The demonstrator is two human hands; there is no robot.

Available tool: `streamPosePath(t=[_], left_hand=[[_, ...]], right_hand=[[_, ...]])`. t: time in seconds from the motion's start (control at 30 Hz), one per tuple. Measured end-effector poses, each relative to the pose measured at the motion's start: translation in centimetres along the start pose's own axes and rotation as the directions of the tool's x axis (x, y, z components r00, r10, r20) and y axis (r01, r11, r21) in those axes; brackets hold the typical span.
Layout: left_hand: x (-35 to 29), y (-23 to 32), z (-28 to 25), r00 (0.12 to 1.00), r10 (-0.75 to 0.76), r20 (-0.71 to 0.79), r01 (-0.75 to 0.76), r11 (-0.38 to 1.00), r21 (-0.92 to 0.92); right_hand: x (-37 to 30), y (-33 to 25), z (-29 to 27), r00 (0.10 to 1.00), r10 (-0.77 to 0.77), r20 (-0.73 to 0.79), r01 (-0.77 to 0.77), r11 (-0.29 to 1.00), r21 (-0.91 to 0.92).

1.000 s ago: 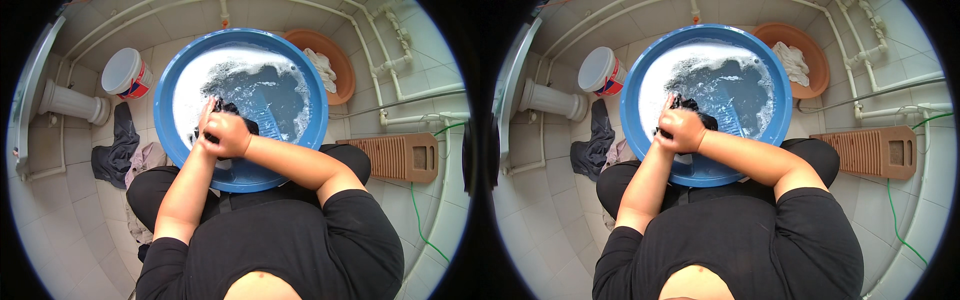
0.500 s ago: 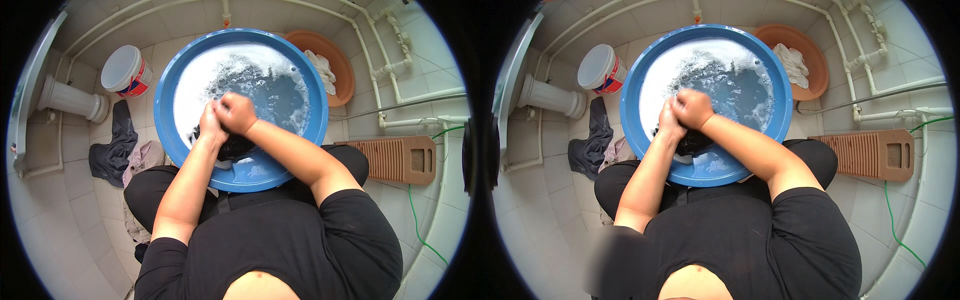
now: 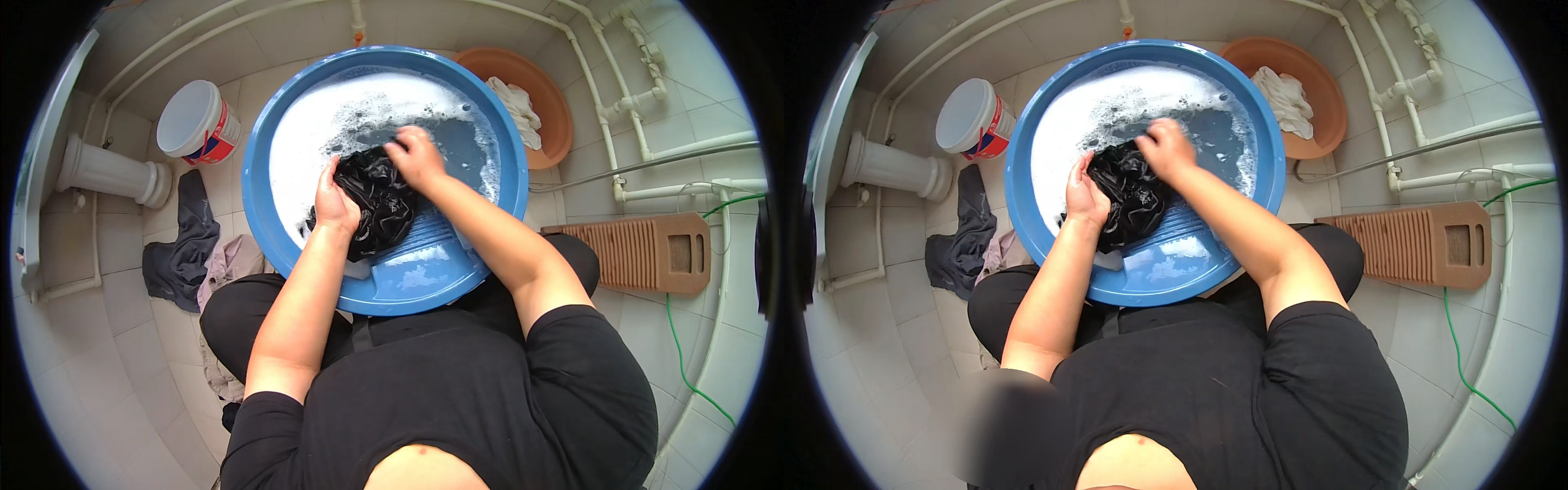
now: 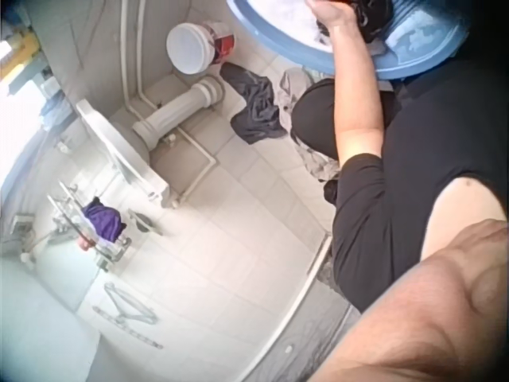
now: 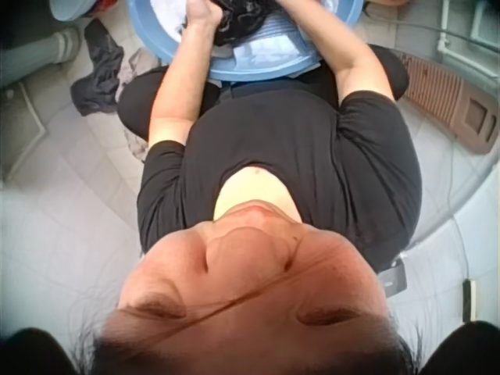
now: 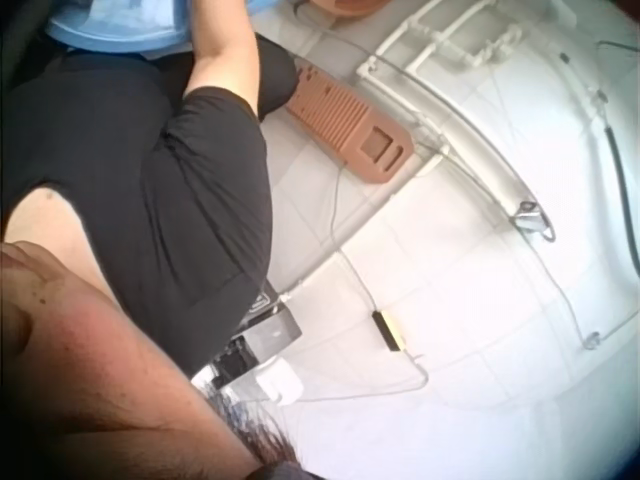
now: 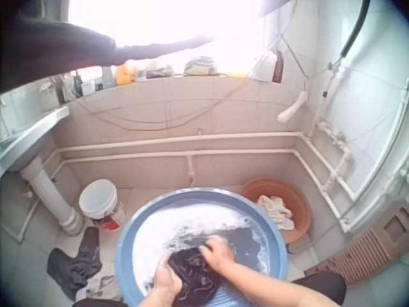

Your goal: The person sits on the floor and hand-washes a dark garment in a blue basin filled with soapy water. They repeatedly scrub, wring, and agitate the fabric by hand throughout the clip.

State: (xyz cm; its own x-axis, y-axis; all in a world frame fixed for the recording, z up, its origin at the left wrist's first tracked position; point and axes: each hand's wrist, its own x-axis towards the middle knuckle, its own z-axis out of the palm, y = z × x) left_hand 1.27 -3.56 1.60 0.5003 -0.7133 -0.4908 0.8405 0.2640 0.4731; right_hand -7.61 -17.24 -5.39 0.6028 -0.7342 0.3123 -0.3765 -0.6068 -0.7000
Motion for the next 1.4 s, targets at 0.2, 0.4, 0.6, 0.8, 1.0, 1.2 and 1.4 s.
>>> streamPosePath(t=[0.2, 0.4, 0.6, 0.8, 1.0, 1.2, 1.4], left_hand=[[2.9, 0.2, -6.0, 0.942, -0.116, 0.316, 0.136, 0.990, -0.043], [5.6, -0.9, -9.9, 0.709, -0.233, 0.665, 0.359, 0.931, -0.057], [4.3, -0.6, -7.7, 0.913, -0.248, 0.324, 0.248, 0.968, 0.043], [2.3, 0.8, -4.8, 0.916, -0.267, 0.298, 0.275, 0.961, 0.018], [0.6, -1.0, -1.9, 0.994, -0.078, -0.072, 0.087, 0.989, 0.121], [1.5, -0.9, -3.4, 0.992, -0.123, 0.028, 0.123, 0.992, 0.009], [1.6, -1.2, -2.3, 0.988, -0.153, -0.034, 0.153, 0.988, 0.003]], right_hand=[[-5.3, -14.3, -2.0, 0.899, -0.428, 0.098, 0.383, 0.874, 0.300], [-4.4, -12.4, -0.1, 0.876, -0.462, -0.140, 0.479, 0.869, 0.127], [-3.6, -11.0, 1.0, 0.950, -0.297, -0.098, 0.309, 0.939, 0.149], [-3.9, -11.9, 1.0, 0.910, -0.410, -0.061, 0.413, 0.889, 0.196], [-2.1, -9.0, 0.7, 0.977, -0.202, -0.063, 0.208, 0.971, 0.114], [-3.2, -9.5, 1.5, 0.934, -0.350, -0.066, 0.356, 0.911, 0.209], [1.9, 1.9, -0.4, 0.964, 0.266, 0.027, -0.252, 0.937, -0.240]])
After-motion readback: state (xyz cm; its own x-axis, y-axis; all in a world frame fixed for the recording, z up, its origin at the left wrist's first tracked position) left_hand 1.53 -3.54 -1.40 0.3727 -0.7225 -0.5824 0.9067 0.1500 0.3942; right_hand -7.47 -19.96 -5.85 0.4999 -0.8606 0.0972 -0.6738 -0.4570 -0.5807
